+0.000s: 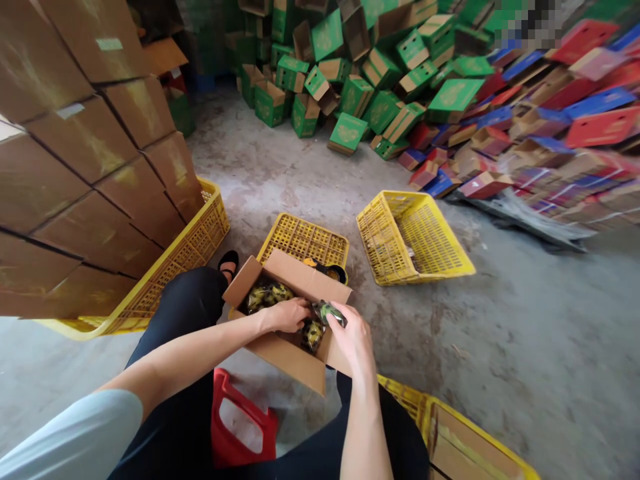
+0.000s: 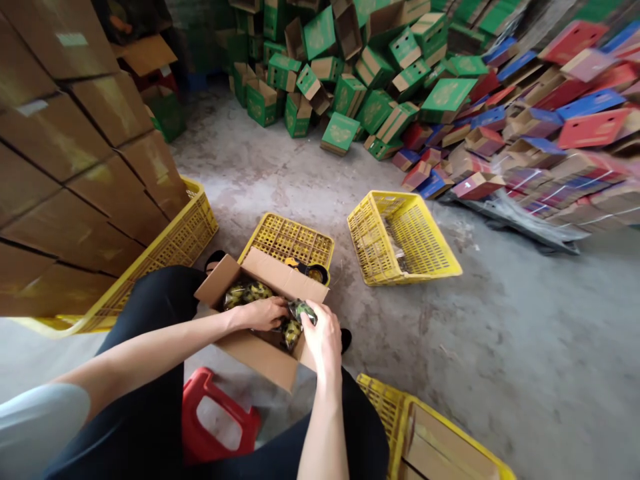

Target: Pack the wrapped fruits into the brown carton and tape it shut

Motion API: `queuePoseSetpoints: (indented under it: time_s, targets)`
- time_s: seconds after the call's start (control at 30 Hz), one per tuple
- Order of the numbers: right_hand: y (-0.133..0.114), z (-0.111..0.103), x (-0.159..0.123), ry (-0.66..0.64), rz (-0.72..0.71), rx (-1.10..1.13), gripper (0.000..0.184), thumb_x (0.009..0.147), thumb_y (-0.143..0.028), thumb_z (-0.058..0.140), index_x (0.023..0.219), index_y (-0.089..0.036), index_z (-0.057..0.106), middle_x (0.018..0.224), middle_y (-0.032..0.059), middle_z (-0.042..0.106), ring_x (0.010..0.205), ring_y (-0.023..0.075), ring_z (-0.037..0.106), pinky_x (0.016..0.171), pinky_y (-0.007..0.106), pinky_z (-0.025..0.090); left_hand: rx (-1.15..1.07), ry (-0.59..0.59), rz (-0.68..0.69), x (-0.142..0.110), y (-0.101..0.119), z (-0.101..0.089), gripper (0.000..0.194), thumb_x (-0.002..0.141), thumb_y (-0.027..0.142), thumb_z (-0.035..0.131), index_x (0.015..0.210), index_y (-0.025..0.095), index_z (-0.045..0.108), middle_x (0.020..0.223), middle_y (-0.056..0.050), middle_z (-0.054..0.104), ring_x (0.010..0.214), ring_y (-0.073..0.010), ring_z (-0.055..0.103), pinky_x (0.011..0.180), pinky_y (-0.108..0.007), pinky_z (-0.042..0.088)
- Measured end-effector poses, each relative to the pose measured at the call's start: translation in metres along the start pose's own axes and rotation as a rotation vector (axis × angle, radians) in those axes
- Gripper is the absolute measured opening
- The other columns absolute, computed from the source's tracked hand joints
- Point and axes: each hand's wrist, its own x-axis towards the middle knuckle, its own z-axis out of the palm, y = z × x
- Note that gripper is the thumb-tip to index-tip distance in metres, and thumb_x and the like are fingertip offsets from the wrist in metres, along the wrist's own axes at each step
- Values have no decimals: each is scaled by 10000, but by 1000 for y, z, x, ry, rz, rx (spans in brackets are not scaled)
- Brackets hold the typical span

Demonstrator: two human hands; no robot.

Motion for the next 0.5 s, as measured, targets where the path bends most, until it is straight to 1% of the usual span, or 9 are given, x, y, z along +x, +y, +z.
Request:
queuePoseSetpoints:
  time_s: [0.07, 0.1, 0.13, 0.2, 0.3, 0.37, 0.5]
  targets:
    - [2, 2, -1, 5, 0, -12, 337, 876, -350, 609, 1149, -265, 789, 1196, 97, 776, 1086, 300, 709, 1028, 475, 511, 147, -51, 14, 1, -1, 8, 540, 856, 239, 730, 1391, 221, 661, 1522, -163, 551, 1361, -348, 534, 1140, -442, 415]
    - [3, 2, -1, 4, 4, -18, 339, 882, -351, 605, 1155, -265, 787, 1200, 97, 775, 1087, 300, 709, 1029, 475, 509, 211, -71, -2, 1, -1, 12, 588, 872, 282, 733, 1447, 250, 615, 1564, -161, 503, 1374, -363, 513, 1131, -467, 418]
    - [3, 1, -2, -2, 8, -24, 343, 887, -350, 599, 1163, -264, 784, 1205, 98, 773, 1089, 301, 708, 1030, 475, 509, 254, -82, -28, 1, -1, 14, 599, 893, 314, 720, 1475, 274, 586, 1568, -160, 488, 1361, -370, 517, 1106, -477, 433]
    - [4, 0, -2, -15, 19, -34, 353, 893, -344, 587, 1177, -260, 779, 1213, 102, 769, 1096, 304, 707, 1029, 476, 509, 302, -82, -73, 2, 1, 18, 580, 927, 345, 682, 1491, 277, 561, 1508, -171, 516, 1298, -362, 554, 1051, -465, 464]
    - [4, -1, -3, -16, 28, -35, 351, 889, -331, 586, 1172, -261, 783, 1199, 102, 772, 1087, 306, 712, 1017, 474, 518, 326, -30, -138, 5, 5, 21, 538, 952, 349, 647, 1464, 206, 564, 1363, -200, 576, 1218, -349, 587, 1011, -449, 479]
    - [4, -2, -3, -4, 29, -26, 347, 882, -329, 598, 1167, -267, 786, 1192, 96, 777, 1072, 304, 717, 1007, 468, 525, 327, 0, -178, 8, 7, 23, 489, 966, 335, 628, 1427, 182, 582, 1295, -204, 600, 1187, -339, 596, 1012, -444, 473]
    - [7, -3, -4, -4, 32, -12, 348, 877, -328, 617, 1173, -267, 788, 1193, 96, 781, 1071, 302, 722, 1010, 464, 533, 315, 9, -217, 12, 9, 25, 404, 980, 276, 589, 1369, 178, 632, 1264, -206, 622, 1175, -326, 602, 989, -429, 477]
